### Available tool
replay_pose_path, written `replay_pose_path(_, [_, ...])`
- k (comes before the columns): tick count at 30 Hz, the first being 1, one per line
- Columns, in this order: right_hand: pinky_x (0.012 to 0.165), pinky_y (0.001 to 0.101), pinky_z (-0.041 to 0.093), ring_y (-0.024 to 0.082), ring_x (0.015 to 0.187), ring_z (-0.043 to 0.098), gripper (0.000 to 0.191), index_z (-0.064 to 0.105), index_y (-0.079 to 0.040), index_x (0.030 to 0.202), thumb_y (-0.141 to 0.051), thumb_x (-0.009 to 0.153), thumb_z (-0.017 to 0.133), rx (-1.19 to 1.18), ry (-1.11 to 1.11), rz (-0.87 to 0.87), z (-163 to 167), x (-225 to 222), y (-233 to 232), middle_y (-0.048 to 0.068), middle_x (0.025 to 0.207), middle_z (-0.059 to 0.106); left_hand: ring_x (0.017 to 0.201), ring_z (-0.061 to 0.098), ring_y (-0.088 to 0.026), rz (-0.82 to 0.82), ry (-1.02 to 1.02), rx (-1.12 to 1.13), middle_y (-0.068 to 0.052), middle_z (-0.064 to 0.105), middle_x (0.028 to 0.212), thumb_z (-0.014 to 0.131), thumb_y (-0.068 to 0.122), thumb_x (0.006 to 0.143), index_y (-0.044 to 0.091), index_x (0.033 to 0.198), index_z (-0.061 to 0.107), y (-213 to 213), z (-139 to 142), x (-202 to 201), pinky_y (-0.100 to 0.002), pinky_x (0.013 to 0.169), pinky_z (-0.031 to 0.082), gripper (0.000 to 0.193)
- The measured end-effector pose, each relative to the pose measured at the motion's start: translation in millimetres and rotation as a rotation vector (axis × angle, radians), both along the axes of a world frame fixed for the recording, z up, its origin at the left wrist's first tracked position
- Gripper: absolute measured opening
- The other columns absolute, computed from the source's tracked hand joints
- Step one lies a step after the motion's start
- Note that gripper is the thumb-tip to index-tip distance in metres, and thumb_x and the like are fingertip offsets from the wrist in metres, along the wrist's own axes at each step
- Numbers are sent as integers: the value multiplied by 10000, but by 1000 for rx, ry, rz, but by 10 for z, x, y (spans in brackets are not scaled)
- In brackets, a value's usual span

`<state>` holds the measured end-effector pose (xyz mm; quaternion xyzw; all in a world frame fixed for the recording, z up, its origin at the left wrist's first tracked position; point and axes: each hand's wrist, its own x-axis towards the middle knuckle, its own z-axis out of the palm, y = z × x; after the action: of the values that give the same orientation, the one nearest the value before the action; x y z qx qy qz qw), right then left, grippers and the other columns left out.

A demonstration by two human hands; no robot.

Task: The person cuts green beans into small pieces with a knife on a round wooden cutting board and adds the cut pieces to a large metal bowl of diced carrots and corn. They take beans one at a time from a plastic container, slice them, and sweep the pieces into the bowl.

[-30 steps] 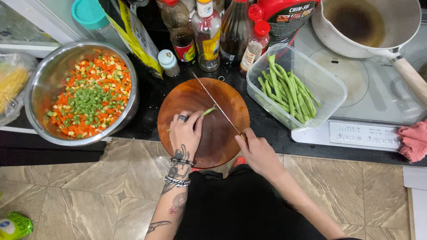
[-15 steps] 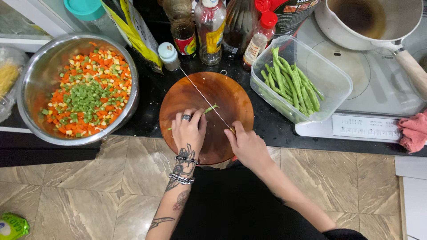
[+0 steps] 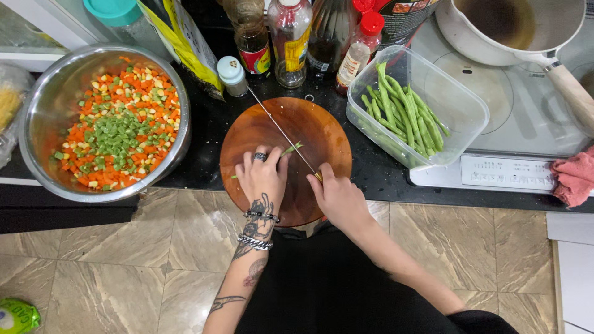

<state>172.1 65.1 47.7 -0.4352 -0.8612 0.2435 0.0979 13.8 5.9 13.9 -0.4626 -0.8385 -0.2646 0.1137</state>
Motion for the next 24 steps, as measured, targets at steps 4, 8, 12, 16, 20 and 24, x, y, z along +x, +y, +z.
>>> replay_pose_path(4, [551,564,558,481,630,687,353,569,-62,1110,-405,1027,544,-14,3,-10,6,-31,12,232,669,689,945,600,-210,-36,30,18,49,672,994,734,278,919,271,1084,794,13,-25,-5,-404,790,402,175])
replay_pose_path(8, [553,563,563,484,646,691,364,566,-65,1122,-414,1026,537,-37,-30,-16,38,-3,1,239,677,691,937,598,-204,-19,22,16,52,665,982,730,286,934,269,1057,794,29,-29,-8,-403,794,404,140])
replay_pose_path(12, [580,575,561,487,667,692,371,570,-72,1141,-422,1022,535,-68,-82,-1,116,172,-10,248,685,696,926,593,-211,-5,12,19,48,660,971,727,297,941,267,1046,796,37,-18,9,-404,778,399,129])
replay_pose_path(16, [602,577,568,477,700,704,377,569,-91,1157,-436,1013,526,-109,-156,-9,222,366,-52,249,698,702,929,591,-213,-8,24,23,44,656,975,723,299,947,267,1048,794,28,-5,16,-401,773,397,127])
replay_pose_path(20, [620,603,553,500,720,692,365,571,-85,1137,-424,1003,540,-146,-178,-18,325,494,-56,247,717,709,930,588,-214,-14,9,42,52,656,979,726,302,951,271,1062,795,30,9,17,-397,772,395,135])
replay_pose_path(24, [626,605,541,507,733,682,340,577,-80,1107,-406,1016,540,-193,-119,-87,322,478,-49,258,718,698,921,588,-206,-21,-22,54,61,661,981,731,304,944,284,1067,797,24,21,6,-392,770,391,141])
